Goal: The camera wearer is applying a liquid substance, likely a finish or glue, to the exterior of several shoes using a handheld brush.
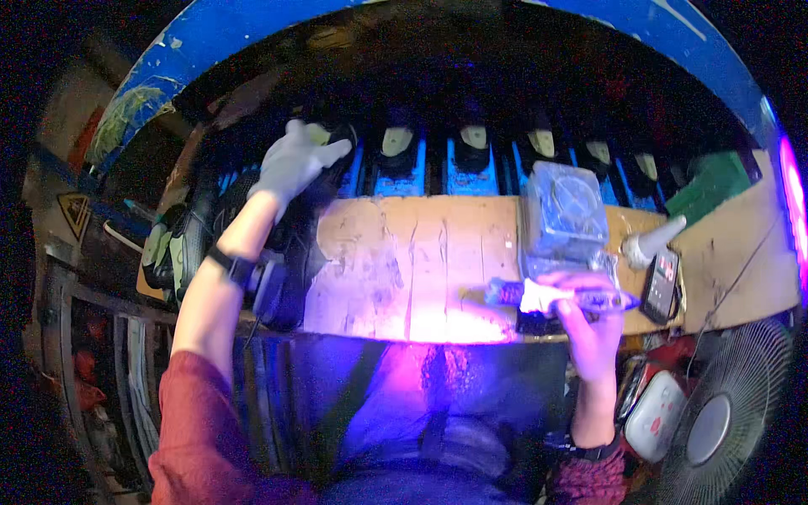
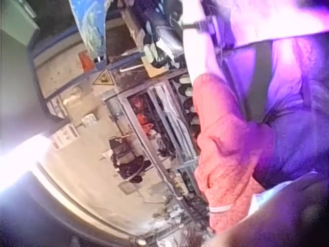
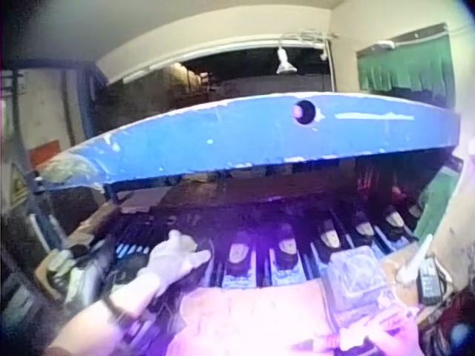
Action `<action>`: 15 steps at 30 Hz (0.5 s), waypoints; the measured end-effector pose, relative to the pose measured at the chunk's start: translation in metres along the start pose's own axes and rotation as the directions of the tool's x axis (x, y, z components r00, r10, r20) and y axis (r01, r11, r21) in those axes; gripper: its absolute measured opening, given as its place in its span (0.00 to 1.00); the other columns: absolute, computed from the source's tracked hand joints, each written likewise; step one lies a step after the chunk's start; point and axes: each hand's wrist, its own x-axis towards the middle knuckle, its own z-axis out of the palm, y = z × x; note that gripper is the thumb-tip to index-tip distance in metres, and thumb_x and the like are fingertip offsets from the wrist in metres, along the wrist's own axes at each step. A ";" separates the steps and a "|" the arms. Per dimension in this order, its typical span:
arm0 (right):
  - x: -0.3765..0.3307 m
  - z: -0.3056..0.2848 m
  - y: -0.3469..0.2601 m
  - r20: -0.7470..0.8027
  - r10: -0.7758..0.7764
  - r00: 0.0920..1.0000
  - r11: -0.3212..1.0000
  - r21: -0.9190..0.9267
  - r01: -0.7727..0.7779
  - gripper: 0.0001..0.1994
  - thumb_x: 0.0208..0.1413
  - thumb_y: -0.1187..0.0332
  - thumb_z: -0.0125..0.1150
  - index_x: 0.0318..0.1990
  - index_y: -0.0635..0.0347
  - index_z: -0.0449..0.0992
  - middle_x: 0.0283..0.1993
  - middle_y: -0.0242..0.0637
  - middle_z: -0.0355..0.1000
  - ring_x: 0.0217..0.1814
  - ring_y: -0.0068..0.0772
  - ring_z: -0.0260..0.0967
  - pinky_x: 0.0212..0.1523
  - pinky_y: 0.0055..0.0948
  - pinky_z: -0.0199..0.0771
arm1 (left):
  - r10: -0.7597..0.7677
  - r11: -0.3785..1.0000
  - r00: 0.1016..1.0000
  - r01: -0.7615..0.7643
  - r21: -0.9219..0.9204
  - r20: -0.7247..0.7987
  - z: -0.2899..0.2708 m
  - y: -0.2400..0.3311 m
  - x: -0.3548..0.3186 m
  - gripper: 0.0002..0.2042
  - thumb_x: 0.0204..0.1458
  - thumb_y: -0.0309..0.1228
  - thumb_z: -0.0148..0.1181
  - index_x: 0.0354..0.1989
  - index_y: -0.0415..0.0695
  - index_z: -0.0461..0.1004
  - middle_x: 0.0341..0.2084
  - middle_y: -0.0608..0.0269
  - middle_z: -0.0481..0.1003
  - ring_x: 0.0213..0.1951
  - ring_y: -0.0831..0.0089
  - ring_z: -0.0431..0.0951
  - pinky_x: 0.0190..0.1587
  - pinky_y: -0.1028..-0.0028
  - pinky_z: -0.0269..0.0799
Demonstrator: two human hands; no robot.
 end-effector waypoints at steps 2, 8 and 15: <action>0.001 -0.006 0.006 -0.019 0.048 0.999 0.999 0.003 -0.048 0.12 0.54 0.65 0.59 0.40 0.61 0.66 0.41 0.44 0.70 0.43 0.32 0.68 0.46 0.31 0.67 | -0.067 0.991 0.992 0.054 0.126 0.104 0.016 0.005 0.047 0.36 0.41 0.53 0.61 0.51 0.34 0.67 0.45 0.42 0.72 0.49 0.51 0.73 0.50 0.63 0.67; 0.011 -0.018 0.007 -0.010 0.078 0.997 0.996 0.036 -0.077 0.08 0.55 0.74 0.54 0.41 0.63 0.65 0.44 0.47 0.70 0.40 0.29 0.68 0.43 0.27 0.69 | -0.197 0.930 0.968 0.134 0.341 0.156 0.079 -0.032 0.109 0.30 0.45 0.56 0.56 0.49 0.45 0.73 0.48 0.51 0.73 0.52 0.57 0.72 0.51 0.63 0.68; 0.004 -0.020 0.015 -0.035 0.078 0.996 0.995 0.064 -0.076 0.08 0.55 0.74 0.54 0.41 0.63 0.65 0.44 0.46 0.70 0.42 0.29 0.68 0.45 0.28 0.69 | 0.066 0.965 0.978 -0.114 0.238 0.200 0.000 0.009 0.025 0.32 0.48 0.60 0.45 0.42 0.41 0.77 0.46 0.49 0.74 0.48 0.55 0.74 0.52 0.54 0.63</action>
